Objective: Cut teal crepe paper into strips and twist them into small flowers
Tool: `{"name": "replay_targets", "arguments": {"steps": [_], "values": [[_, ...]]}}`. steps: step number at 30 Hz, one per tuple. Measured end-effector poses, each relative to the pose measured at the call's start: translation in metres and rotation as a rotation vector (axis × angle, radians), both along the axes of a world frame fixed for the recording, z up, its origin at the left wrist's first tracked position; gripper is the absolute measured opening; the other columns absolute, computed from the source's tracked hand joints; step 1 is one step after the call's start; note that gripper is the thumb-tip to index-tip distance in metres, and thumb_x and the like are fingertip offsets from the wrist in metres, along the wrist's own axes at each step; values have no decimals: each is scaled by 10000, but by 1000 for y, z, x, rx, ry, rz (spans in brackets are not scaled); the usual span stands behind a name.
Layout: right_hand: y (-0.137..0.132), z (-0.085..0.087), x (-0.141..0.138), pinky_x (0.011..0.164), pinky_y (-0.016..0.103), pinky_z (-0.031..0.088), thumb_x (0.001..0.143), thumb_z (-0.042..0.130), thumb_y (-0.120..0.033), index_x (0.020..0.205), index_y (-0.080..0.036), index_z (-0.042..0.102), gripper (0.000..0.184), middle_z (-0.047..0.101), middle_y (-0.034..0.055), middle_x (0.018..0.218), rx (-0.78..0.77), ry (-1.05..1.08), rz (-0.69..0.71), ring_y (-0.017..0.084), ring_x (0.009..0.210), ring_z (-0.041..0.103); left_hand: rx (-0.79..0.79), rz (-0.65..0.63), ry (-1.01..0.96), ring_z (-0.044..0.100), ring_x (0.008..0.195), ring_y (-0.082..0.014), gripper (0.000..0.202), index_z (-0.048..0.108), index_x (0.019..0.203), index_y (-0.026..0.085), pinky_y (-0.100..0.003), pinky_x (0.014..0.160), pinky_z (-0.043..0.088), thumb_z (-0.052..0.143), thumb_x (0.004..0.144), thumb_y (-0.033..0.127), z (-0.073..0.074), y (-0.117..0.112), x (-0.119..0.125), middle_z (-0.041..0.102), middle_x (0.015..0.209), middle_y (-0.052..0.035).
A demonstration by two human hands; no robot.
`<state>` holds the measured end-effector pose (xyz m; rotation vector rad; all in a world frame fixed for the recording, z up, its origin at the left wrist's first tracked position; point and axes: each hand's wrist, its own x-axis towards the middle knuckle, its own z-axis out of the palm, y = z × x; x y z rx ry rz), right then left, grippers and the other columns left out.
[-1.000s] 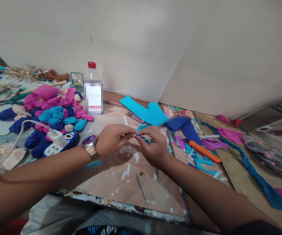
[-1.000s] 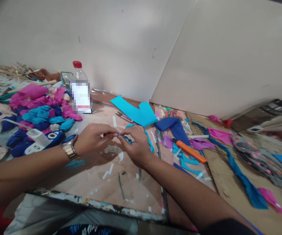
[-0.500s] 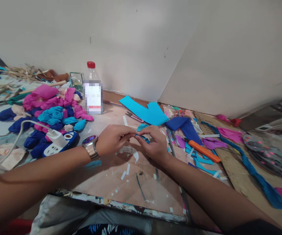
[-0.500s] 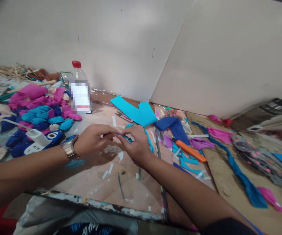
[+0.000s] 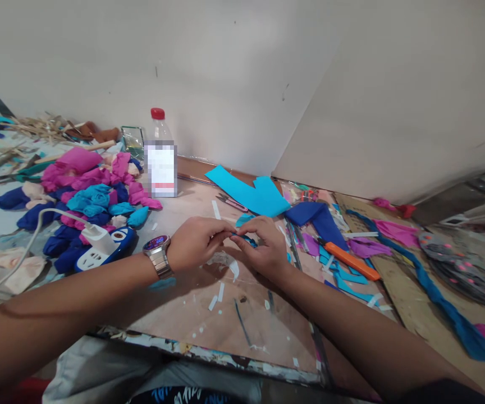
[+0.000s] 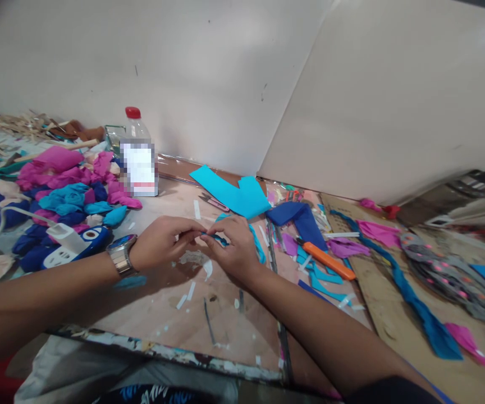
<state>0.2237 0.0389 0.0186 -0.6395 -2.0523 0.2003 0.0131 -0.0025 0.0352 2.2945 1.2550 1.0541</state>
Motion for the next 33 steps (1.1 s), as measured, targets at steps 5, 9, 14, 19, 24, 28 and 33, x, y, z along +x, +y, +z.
{"name": "replay_targets", "arguments": {"steps": [5,9,14,19,24,28,33], "values": [[1,1,0,810,409,501,894,829,-293,883,-256,684,150,754,18,841,-12,4,1,238,870,653,-13,-64,-28,774,858,-176,301,791,1141,217,-269,749,542,514,1024,216,-1,0,-1,832,1052,-41],[2,0,1,813,407,491,908,815,-292,870,-254,675,150,748,14,835,-20,4,11,236,874,640,-40,-103,-31,769,801,-151,389,772,1223,238,-254,754,550,493,978,124,-5,1,-2,831,1019,-18],[1,0,0,814,412,490,913,812,-310,861,-253,672,160,747,16,827,-26,-3,14,235,867,643,-71,-108,-55,766,807,-146,380,765,1231,238,-259,775,545,487,994,133,-5,0,-1,824,1025,-15],[2,1,0,819,415,503,915,810,-338,863,-252,678,166,743,24,844,-8,0,17,228,850,660,-105,-123,-93,757,794,-147,292,783,1157,228,-257,759,529,515,1044,252,0,1,-1,826,1010,-28],[2,1,1,819,418,517,911,813,-352,877,-253,690,162,735,35,866,5,2,14,238,880,672,-117,-125,-89,739,784,-151,276,781,1091,213,-256,741,509,515,1049,275,2,2,-2,819,951,-30],[1,0,1,814,421,517,910,813,-368,882,-257,689,169,737,35,872,-1,0,16,242,877,673,-100,-97,-61,722,786,-158,262,768,1047,202,-258,726,491,515,1039,269,4,1,-1,806,918,-31],[1,0,1,821,429,521,913,806,-406,890,-259,684,192,743,40,879,-9,-7,18,246,883,676,-109,-63,-15,689,758,-161,250,741,977,195,-257,697,465,505,1026,261,5,-2,0,779,871,-35]]}}
